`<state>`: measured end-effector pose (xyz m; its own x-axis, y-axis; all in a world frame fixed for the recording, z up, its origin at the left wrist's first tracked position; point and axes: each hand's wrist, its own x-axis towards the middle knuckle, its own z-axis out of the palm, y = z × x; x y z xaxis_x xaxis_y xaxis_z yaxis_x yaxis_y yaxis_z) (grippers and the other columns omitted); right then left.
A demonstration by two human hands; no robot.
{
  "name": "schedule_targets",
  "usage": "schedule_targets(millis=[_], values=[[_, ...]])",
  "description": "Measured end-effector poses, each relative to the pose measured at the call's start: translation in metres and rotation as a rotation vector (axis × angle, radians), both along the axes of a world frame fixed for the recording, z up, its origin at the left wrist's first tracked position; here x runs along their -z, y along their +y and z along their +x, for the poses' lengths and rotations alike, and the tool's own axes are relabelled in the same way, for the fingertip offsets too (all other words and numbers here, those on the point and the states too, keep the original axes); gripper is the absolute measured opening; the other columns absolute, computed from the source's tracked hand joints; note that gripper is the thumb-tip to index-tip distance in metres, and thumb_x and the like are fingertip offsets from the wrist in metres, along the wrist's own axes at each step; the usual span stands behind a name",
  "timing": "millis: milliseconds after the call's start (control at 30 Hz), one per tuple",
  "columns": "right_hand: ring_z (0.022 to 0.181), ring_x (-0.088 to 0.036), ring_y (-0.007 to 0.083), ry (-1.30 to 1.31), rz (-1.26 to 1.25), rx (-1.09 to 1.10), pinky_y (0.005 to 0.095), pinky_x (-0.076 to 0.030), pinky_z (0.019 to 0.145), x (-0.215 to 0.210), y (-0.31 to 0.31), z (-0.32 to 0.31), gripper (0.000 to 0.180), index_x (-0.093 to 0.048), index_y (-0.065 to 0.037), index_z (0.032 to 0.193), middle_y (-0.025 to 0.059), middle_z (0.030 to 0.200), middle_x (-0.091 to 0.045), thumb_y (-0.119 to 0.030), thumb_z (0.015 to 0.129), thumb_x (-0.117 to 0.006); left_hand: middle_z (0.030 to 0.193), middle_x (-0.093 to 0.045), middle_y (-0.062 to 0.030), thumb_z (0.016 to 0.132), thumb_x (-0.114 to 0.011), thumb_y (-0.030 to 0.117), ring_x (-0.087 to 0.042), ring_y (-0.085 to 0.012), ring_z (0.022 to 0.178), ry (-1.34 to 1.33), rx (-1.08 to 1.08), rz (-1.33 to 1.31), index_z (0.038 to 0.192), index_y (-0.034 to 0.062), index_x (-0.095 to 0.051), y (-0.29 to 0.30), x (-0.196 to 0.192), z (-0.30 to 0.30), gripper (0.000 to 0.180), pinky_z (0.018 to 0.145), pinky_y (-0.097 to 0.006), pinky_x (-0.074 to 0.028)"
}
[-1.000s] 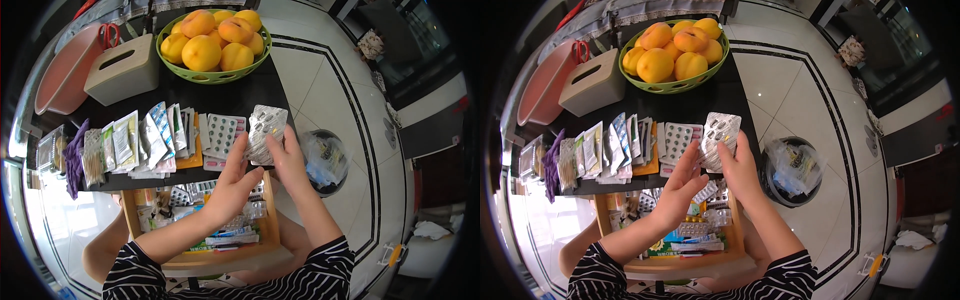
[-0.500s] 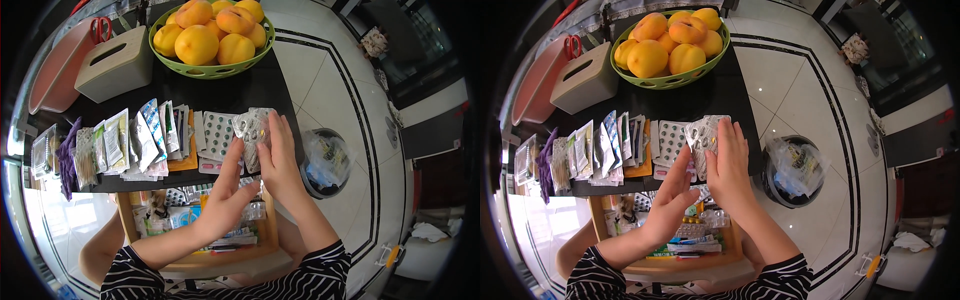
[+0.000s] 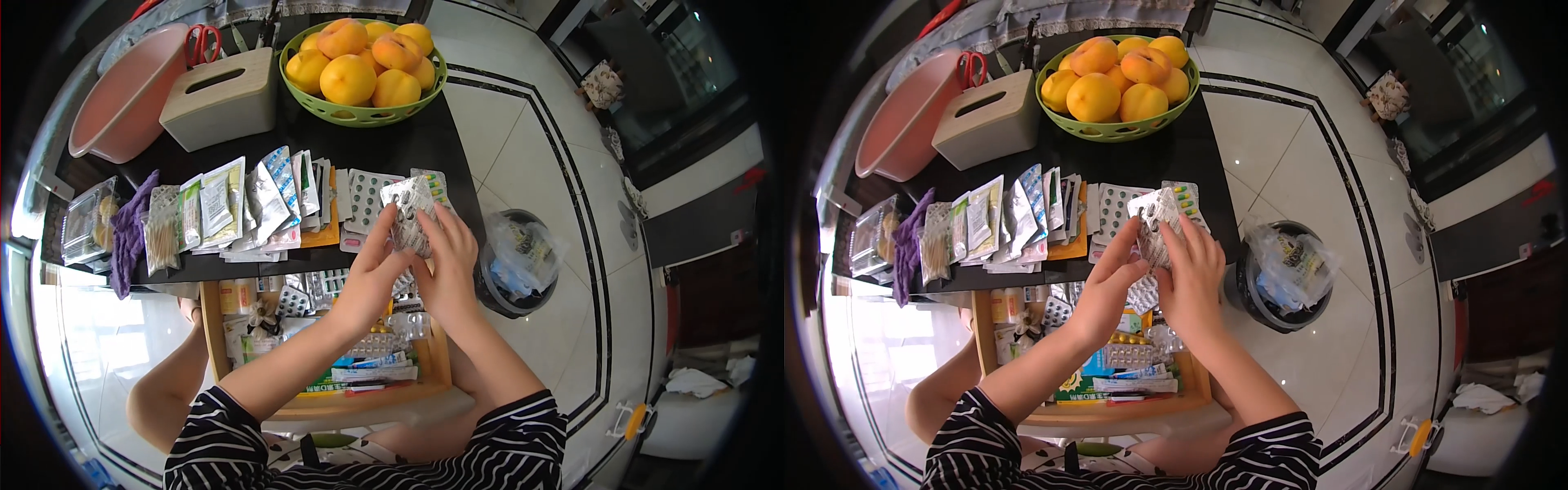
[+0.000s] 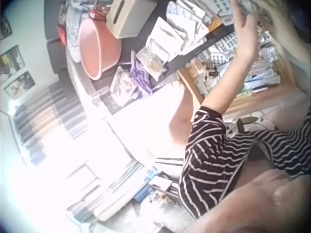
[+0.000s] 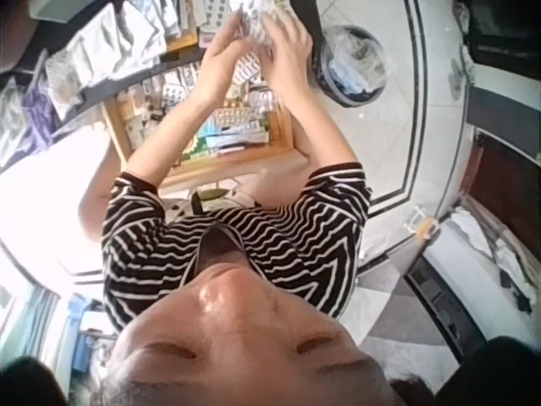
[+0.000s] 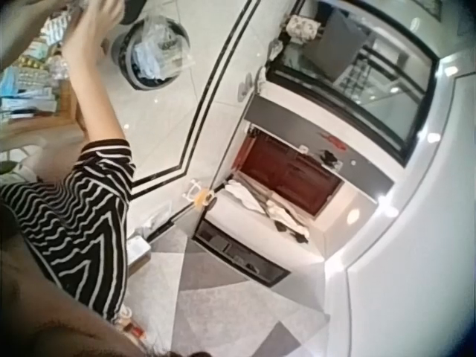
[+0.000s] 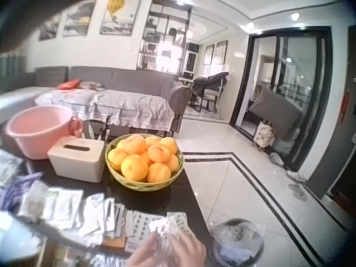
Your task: The person organizes various medication packets and blister packs by taking them out of a drawer and placing them on a black surface.
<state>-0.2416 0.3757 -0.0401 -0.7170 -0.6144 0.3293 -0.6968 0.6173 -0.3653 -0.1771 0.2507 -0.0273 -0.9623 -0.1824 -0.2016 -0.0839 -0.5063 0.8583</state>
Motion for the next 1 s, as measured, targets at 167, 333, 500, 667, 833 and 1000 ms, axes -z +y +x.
schedule_targets(millis=[167, 333, 500, 667, 833, 1000], values=[[0.112, -0.051, 0.0309, -0.286, -0.542, -0.016, 0.0332, -0.046, 0.089, -0.007, -0.02, -0.001, 0.048, -0.052, -0.008, 0.124, 0.0136, 0.123, -0.048, 0.01, 0.079, -0.057, 0.152, -0.023, -0.0091, 0.092, -0.048, 0.01, -0.024, -0.0197, 0.138, 0.071, -0.005, 0.0, 0.149, 0.0052, -0.017, -0.005, -0.008, 0.007, 0.065, 0.111, -0.032, -0.02], [0.107, -0.055, 0.0209, -0.751, -0.938, 0.145, 0.0305, -0.045, 0.09, 0.0, -0.048, -0.013, 0.038, -0.056, -0.003, 0.118, 0.0102, 0.114, -0.055, 0.004, 0.082, -0.062, 0.155, -0.013, -0.0109, 0.09, -0.046, 0.002, -0.016, -0.02, 0.142, 0.273, -0.07, -0.103, 0.149, 0.0035, -0.012, -0.017, -0.01, 0.013, 0.068, 0.114, -0.033, -0.014], [0.098, -0.055, 0.0207, -0.806, -0.8, 0.137, 0.0322, -0.046, 0.085, 0.003, -0.062, -0.009, 0.04, -0.051, -0.003, 0.122, 0.0106, 0.118, -0.053, -0.003, 0.084, -0.063, 0.153, -0.019, -0.0121, 0.093, -0.045, 0.009, -0.019, -0.0202, 0.141, 0.151, -0.099, -0.222, 0.148, 0.003, -0.016, -0.032, -0.007, 0.009, 0.063, 0.113, -0.032, -0.016], [0.1, -0.055, 0.0137, -0.164, -0.415, 0.102, 0.0274, -0.044, 0.089, -0.013, -0.048, 0.003, 0.032, -0.053, -0.004, 0.121, 0.0071, 0.115, -0.055, -0.001, 0.09, -0.052, 0.146, -0.03, -0.0125, 0.094, -0.045, 0.009, -0.031, -0.0175, 0.133, 0.115, -0.119, -0.029, 0.148, 0.0029, -0.017, -0.032, -0.006, 0.007, 0.062, 0.108, -0.03, -0.026], [0.102, -0.056, 0.0144, -0.861, -0.645, -0.112, 0.0266, -0.044, 0.088, -0.031, -0.025, 0.028, 0.031, -0.053, -0.003, 0.12, 0.0073, 0.114, -0.058, 0.004, 0.091, -0.045, 0.151, -0.029, -0.0088, 0.09, -0.042, 0.008, -0.025, -0.0175, 0.139, 0.164, -0.116, -0.146, 0.145, 0.0032, -0.03, -0.03, -0.007, 0.025, 0.057, 0.113, -0.032, -0.016], [0.093, -0.06, 0.0142, -1.0, -0.548, -0.104, 0.0249, -0.047, 0.081, 0.003, 0.013, 0.049, 0.023, -0.055, 0.0, 0.113, 0.0075, 0.102, -0.062, 0.004, 0.095, -0.041, 0.146, -0.038, -0.0065, 0.09, -0.04, 0.002, -0.032, -0.0159, 0.135, 0.117, 0.065, -0.168, 0.139, 0.0015, -0.041, -0.024, 0.021, 0.069, 0.049, 0.111, -0.032, -0.02]])
